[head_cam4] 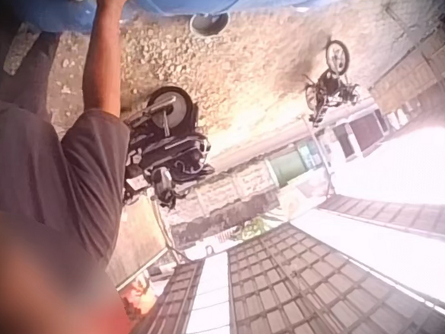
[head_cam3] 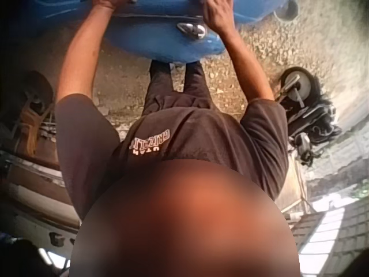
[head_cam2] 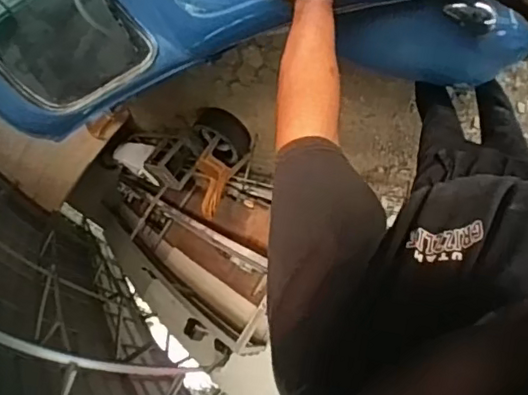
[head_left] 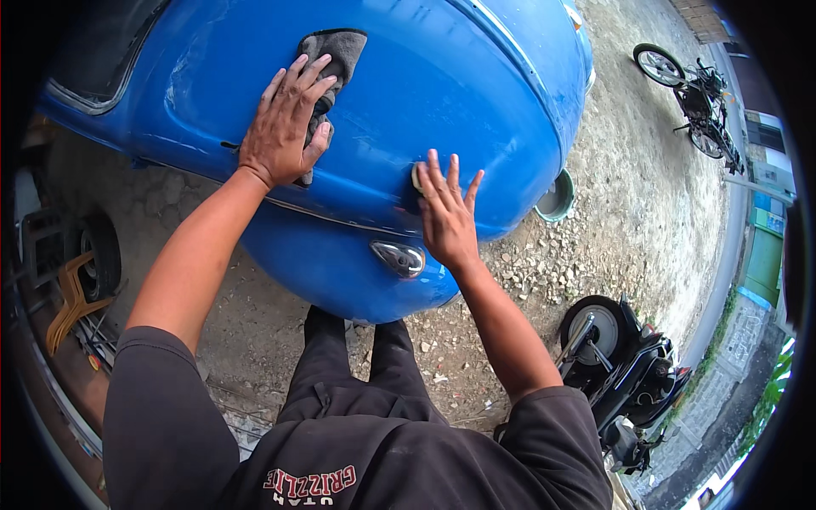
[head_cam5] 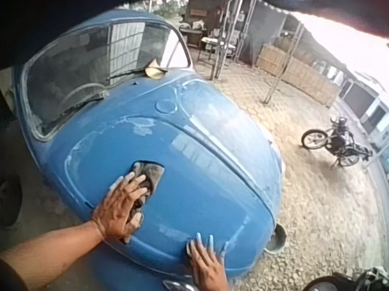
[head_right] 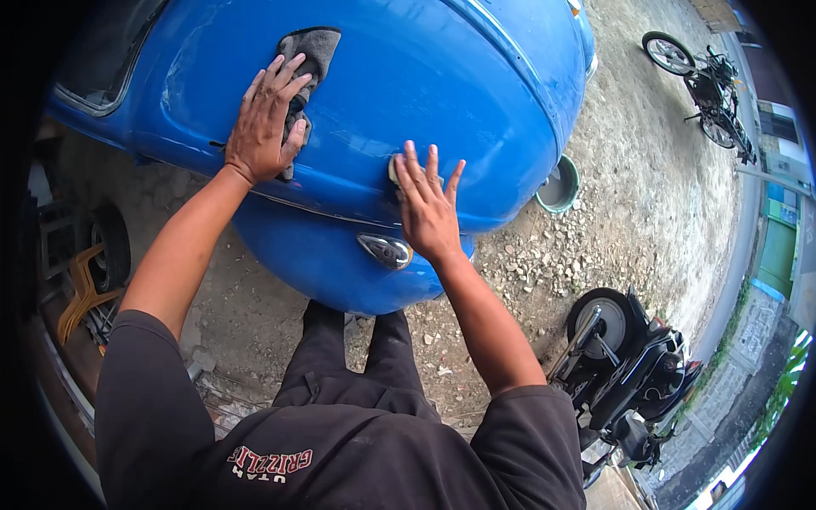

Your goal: The person sands the hood of a car using sandpaper while holding and wiping the surface with a cloth.

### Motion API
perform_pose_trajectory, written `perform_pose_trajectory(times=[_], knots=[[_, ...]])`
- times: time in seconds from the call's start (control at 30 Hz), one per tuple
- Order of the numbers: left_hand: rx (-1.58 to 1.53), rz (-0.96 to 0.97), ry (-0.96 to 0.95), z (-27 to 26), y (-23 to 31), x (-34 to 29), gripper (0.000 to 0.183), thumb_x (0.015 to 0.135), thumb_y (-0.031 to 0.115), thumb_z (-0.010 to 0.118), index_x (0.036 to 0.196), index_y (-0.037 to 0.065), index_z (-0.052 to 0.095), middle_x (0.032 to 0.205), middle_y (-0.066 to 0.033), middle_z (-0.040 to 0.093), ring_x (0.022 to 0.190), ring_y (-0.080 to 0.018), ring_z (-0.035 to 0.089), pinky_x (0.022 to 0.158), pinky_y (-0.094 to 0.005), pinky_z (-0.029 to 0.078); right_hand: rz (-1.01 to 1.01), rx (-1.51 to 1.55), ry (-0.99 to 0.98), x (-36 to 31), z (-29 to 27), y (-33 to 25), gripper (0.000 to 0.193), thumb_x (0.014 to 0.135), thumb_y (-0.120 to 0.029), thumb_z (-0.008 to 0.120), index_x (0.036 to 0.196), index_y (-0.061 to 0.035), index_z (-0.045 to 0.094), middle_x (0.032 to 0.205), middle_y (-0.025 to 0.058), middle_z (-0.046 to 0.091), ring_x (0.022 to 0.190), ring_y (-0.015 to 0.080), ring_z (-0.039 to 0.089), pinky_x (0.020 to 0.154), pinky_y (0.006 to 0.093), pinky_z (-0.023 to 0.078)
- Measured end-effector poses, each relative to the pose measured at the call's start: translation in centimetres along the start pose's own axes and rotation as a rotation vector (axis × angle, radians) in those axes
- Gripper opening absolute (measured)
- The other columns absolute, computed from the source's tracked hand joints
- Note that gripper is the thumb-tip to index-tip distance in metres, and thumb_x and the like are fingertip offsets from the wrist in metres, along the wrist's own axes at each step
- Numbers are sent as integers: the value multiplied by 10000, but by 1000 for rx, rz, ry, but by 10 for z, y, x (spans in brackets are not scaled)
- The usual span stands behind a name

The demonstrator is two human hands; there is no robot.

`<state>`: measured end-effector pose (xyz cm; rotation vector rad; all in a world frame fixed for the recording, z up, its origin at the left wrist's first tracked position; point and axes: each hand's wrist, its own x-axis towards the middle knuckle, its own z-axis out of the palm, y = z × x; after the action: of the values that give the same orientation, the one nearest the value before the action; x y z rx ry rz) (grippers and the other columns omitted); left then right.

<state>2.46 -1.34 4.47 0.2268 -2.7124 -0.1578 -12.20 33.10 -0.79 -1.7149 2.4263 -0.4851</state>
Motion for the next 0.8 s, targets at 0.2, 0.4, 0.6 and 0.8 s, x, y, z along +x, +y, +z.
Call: perform_pose_trajectory(times=[0.2,0.4,0.6,0.8], knots=[[-19,14,-123,28,49,3,953,1105,377,721,1906,165,249,1989,-114,251,1848,-448,185,1518,-607,162,484,704,512,-113,-1,-18,509,1285,-180,462,1744,6,577,1767,213,609,1659,382,545,1380,558,375],[-2,275,-281,110,189,29,911,1169,557,588,1929,169,268,2025,-106,196,1868,-434,124,1514,-635,27,1121,1293,827,-234,33,-29,498,1328,-347,472,1594,43,631,1461,186,786,1255,347,839,1076,462,659],[94,442,-410,203,289,6,747,1200,407,560,1897,215,370,2023,-24,210,1884,-349,58,1523,-665,-60,1277,1228,950,-266,4,-22,467,1322,-328,432,1639,-15,572,1473,193,785,1177,359,840,1013,463,673],[-84,275,-273,148,225,8,670,1194,385,581,1842,257,470,2000,-28,283,1875,-386,127,1514,-701,0,1273,1099,964,-276,1,-21,374,1270,-228,608,1577,-15,622,1412,188,800,1167,320,828,1019,440,667]])
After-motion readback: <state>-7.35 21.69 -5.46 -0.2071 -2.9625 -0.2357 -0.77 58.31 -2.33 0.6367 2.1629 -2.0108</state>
